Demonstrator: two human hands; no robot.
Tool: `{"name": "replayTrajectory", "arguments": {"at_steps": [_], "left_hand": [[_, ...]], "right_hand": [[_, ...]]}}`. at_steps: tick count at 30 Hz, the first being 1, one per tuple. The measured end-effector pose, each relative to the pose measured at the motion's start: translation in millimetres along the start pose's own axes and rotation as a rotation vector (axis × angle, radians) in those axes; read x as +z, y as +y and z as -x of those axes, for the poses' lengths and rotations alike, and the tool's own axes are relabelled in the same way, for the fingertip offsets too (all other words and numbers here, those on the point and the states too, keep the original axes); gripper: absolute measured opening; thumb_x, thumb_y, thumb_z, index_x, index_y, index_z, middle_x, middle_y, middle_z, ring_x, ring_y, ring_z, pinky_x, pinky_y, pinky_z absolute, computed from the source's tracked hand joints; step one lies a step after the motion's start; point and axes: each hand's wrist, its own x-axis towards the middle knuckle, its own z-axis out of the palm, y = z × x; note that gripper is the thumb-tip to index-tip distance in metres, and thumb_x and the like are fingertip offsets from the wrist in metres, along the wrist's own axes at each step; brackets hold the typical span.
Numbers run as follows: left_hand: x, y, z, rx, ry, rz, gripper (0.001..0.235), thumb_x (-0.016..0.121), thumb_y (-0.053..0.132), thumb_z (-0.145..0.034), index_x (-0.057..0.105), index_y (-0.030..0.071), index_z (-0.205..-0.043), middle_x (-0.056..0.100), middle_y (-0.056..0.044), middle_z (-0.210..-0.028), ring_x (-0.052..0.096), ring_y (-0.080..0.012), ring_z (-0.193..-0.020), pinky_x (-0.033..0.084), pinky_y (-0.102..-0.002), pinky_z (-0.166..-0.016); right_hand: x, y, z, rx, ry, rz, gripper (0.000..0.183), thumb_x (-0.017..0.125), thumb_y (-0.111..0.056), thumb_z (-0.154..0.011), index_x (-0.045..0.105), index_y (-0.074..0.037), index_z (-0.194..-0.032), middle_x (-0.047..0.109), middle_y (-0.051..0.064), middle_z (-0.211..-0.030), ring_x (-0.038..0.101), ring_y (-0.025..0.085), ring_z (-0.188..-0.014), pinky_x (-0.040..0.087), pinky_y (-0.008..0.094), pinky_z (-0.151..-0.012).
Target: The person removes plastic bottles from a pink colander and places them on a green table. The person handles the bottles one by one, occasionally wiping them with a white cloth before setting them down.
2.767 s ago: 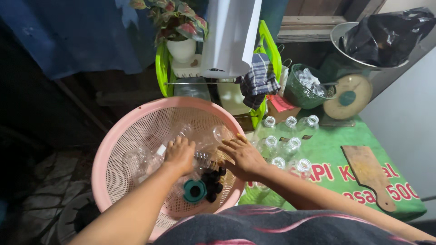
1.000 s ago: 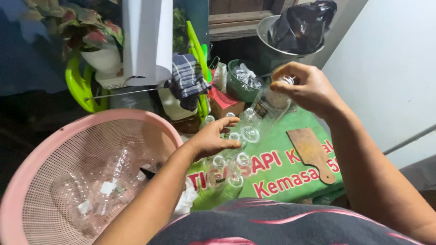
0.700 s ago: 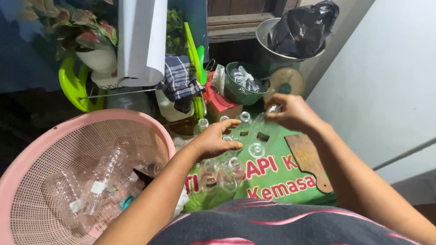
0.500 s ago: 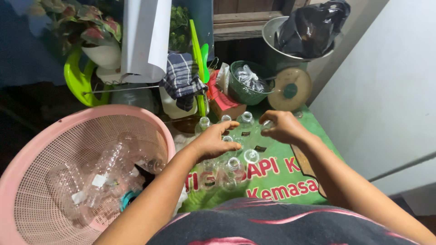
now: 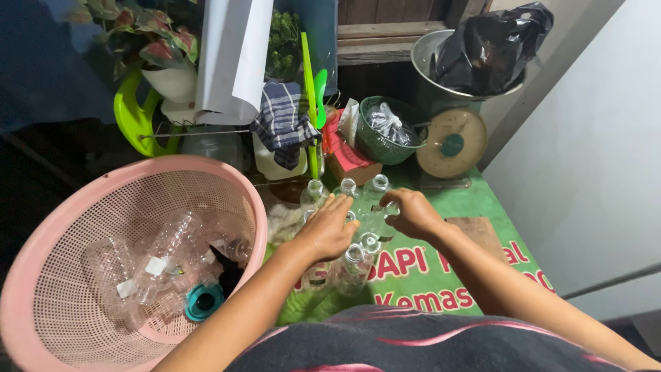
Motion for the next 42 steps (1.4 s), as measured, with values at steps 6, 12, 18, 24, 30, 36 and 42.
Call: {"name": "replayTrajectory", "arguments": {"at_steps": [6, 12, 18, 24, 30, 36, 42], "left_hand": [[-0.7, 0.3, 6.5, -0.034, 0.000, -0.062, 0.065, 0.051, 0.035, -0.098, 0.036, 0.002, -0.153, 0.031, -0.019, -0.163, 0.019, -0.0387, -0.154, 0.019, -0.050, -0.123], [-9.4, 3.2, 12.9, -0.076, -0.018, -0.056, 0.066, 0.051, 0.036, -0.097, 0.036, 0.003, -0.153, 0.028, -0.018, -0.164, 0.018, -0.0374, -0.155, 0.019, -0.053, -0.123], [-12.5, 0.0, 16.9, -0.087, -0.015, -0.051, 0.066, 0.052, 0.036, -0.097, 0.035, 0.004, -0.153, 0.027, -0.018, -0.165, 0.017, -0.0365, -0.155, 0.020, -0.055, -0.121], [-16.0, -4.6, 24.2, -0.059, 0.047, -0.075, 0.066, 0.054, 0.035, -0.097, 0.037, 0.002, -0.152, 0.030, -0.019, -0.163, 0.019, -0.0372, -0.155, 0.020, -0.054, -0.123], [-28.8, -17.2, 38.6, -0.085, 0.191, -0.058, 0.062, 0.054, 0.029, -0.094, 0.041, 0.002, -0.149, 0.032, -0.018, -0.163, 0.018, -0.0369, -0.154, 0.016, -0.054, -0.122], [-47.6, -48.4, 65.2, -0.123, 0.455, -0.176, 0.063, 0.054, 0.015, -0.088, 0.043, -0.004, -0.147, 0.036, -0.022, -0.162, 0.022, -0.0406, -0.155, 0.017, -0.054, -0.125], [-69.4, -80.6, 109.6, -0.374, 0.425, -0.193, 0.071, 0.061, 0.018, -0.085, 0.039, 0.002, -0.150, 0.034, -0.019, -0.161, 0.019, -0.0386, -0.153, 0.015, -0.056, -0.122]], "right_hand": [[16.6, 8.3, -2.7, -0.015, -0.031, -0.010, 0.039, 0.079, -0.005, -0.067, 0.074, -0.010, -0.105, 0.072, 0.017, -0.108, 0.069, 0.035, -0.105, 0.054, 0.041, -0.093], [27.4, 14.2, -3.1, -0.043, -0.025, -0.027, 0.040, 0.077, -0.002, -0.066, 0.074, -0.009, -0.105, 0.073, 0.016, -0.111, 0.068, 0.034, -0.108, 0.054, 0.040, -0.095], [27.4, 6.9, -2.7, -0.043, -0.020, -0.029, 0.044, 0.079, -0.004, -0.067, 0.071, -0.008, -0.111, 0.072, 0.017, -0.115, 0.067, 0.037, -0.110, 0.053, 0.042, -0.095], [10.3, -30.7, -6.8, -0.072, 0.101, 0.058, 0.047, 0.083, -0.007, -0.065, 0.070, -0.007, -0.111, 0.069, 0.017, -0.115, 0.062, 0.040, -0.106, 0.051, 0.046, -0.092], [3.8, -102.5, -23.7, -0.265, 0.256, -0.040, 0.043, 0.081, -0.016, -0.080, 0.067, -0.009, -0.120, 0.068, 0.015, -0.123, 0.062, 0.038, -0.115, 0.049, 0.045, -0.097], [32.5, -169.0, -28.8, -0.511, 0.235, -0.084, 0.064, 0.076, -0.026, -0.088, 0.054, -0.003, -0.143, 0.050, 0.024, -0.150, 0.045, 0.043, -0.141, 0.038, 0.049, -0.116], [71.1, -200.9, -31.1, -0.487, -0.053, 0.020, 0.065, 0.058, -0.044, -0.100, 0.045, -0.007, -0.151, 0.037, 0.022, -0.160, 0.026, 0.040, -0.151, 0.020, 0.053, -0.121]]}}
